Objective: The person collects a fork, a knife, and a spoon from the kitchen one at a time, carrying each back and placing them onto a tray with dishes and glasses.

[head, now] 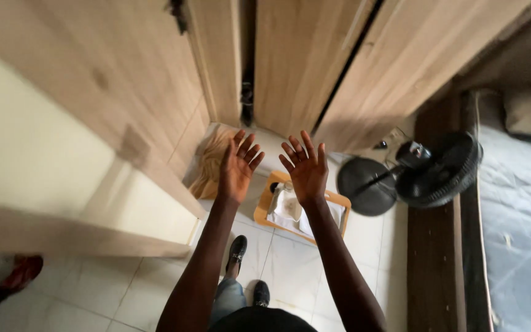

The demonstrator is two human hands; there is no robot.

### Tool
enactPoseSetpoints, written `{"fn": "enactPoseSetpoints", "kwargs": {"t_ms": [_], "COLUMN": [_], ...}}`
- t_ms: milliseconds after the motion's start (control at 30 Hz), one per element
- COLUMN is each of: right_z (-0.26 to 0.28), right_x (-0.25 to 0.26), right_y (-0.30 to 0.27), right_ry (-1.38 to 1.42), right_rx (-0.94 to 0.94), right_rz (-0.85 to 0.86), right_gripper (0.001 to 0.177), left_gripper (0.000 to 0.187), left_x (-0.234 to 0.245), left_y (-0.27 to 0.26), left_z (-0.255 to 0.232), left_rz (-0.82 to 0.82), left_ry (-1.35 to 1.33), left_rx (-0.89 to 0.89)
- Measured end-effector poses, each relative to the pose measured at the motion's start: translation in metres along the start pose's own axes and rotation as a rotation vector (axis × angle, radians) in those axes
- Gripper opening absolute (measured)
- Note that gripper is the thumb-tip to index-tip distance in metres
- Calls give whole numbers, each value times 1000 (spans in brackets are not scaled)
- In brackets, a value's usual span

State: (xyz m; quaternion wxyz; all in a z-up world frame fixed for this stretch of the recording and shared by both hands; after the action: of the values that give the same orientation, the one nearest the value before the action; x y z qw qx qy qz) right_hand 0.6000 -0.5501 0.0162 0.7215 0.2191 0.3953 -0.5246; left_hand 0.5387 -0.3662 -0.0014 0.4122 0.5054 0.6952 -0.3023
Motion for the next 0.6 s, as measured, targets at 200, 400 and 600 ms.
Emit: {"fn": "enactPoseSetpoints", "kwargs": {"t_ms": [200, 400, 600], "right_z": [-55, -131, -212], "right_x": [-48, -110, -183], "right_y": [-37, -83, -136], "right_ry": [-7, -49, -84], "right_rx": [-172, -306, -470], "right_rz": [74, 263, 419], "right_gripper": [66, 67, 69], "left_gripper": [58, 68, 60], "left_x": [17, 36, 90], "left_y": [-84, -174, -264], "left_z": [-62, -151, -230], "left_rz": [-118, -209, -399], "left_ry": [19, 82, 105], "left_rx": [-203, -451, -612]}}
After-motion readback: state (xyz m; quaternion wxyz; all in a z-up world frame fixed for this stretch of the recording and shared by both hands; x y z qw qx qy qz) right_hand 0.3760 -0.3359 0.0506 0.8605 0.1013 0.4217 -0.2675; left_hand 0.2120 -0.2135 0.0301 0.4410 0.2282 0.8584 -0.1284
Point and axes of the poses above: each hand's wrist, its own y-axis towards the middle knuckle, its own x-axis out of the back of the hand, z = x × y, the point moved 3 cm from there along y, towards the middle knuckle, and after that the axes turned 7 degrees about -z, right-handed, at the moved point
